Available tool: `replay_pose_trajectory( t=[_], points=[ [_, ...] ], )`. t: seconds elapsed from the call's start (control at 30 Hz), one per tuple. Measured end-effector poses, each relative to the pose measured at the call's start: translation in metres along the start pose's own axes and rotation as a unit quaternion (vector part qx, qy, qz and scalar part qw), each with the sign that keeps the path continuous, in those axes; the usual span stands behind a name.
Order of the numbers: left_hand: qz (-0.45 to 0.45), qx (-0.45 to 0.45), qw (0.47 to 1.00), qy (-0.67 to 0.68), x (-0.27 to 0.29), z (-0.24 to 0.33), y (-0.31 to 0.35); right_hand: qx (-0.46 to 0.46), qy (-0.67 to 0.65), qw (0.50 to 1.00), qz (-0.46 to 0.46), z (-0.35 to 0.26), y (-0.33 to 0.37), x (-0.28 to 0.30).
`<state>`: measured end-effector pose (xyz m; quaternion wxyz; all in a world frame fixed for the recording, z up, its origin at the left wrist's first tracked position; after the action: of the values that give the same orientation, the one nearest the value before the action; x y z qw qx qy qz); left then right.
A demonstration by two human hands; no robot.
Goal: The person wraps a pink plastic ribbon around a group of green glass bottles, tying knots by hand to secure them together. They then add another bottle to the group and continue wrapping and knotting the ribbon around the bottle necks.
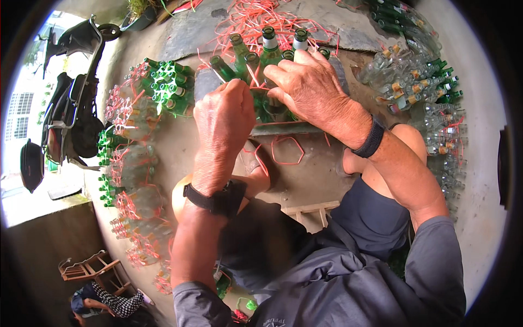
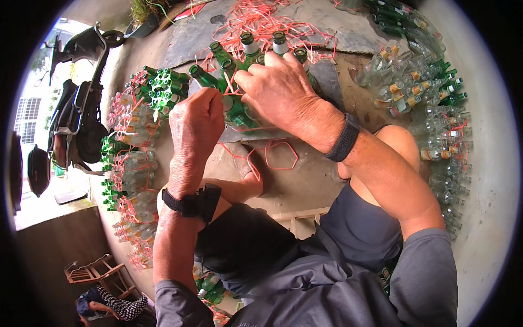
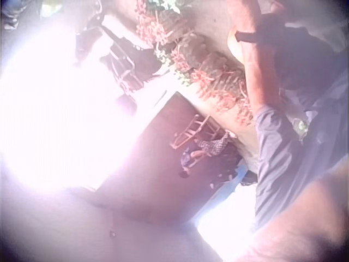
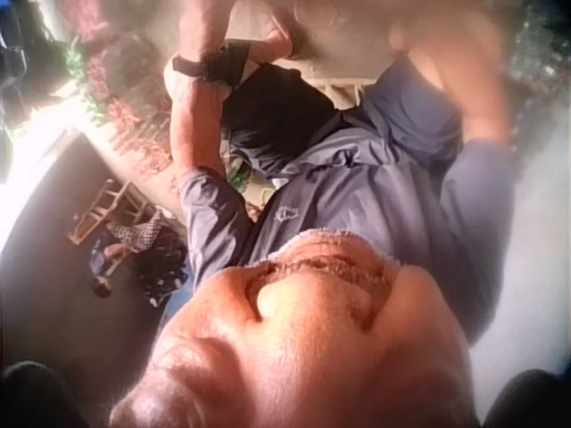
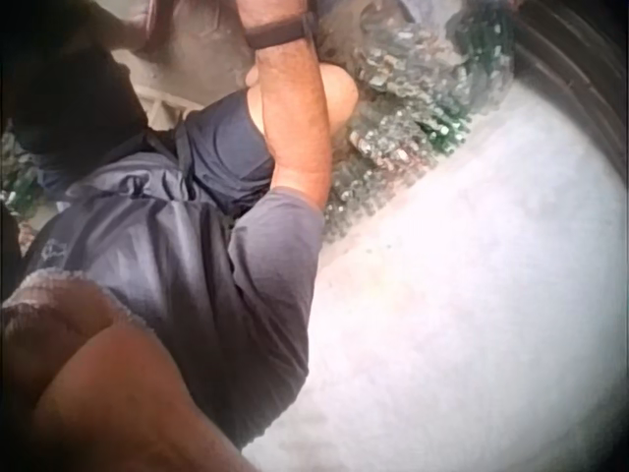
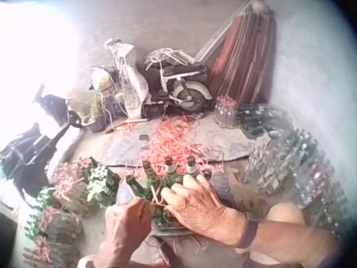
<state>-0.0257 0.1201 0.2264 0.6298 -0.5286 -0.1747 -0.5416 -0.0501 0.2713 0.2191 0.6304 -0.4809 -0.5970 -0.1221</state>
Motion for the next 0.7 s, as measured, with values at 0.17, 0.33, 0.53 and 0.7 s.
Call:
replay_pose_trajectory(
  t=[0.17, 0.33, 0.53, 0.7],
  points=[
    [-0.021, -0.079, 0.997, -0.005, 0.000, 0.000, -0.013, -0.004, 0.001, 1.000, 0.016, 0.003, 0.002, -0.002],
    [-0.017, -0.112, 0.994, -0.004, 0.002, -0.001, -0.025, -0.014, -0.034, 0.999, 0.005, 0.005, -0.001, -0.005],
    [-0.079, -0.047, 0.995, 0.040, -0.007, -0.022, -0.041, -0.010, -0.050, 0.999, 0.002, 0.005, 0.000, -0.004],
    [-0.149, 0.005, 0.985, 0.090, -0.017, -0.043, -0.051, -0.007, -0.044, 0.999, -0.003, 0.003, -0.002, 0.000]
  ],
)
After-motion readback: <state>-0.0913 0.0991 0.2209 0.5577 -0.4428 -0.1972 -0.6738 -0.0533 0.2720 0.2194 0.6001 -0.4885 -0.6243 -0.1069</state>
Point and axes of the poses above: each hand's wrist, its own y-axis away from the middle knuckle, its own x-axis out of the back of the hand, z = x × y, the point moved 7 cm from there along -y, towards the middle knuckle, and after that the axes turned 3 degrees about -x, right-handed, at the moved point
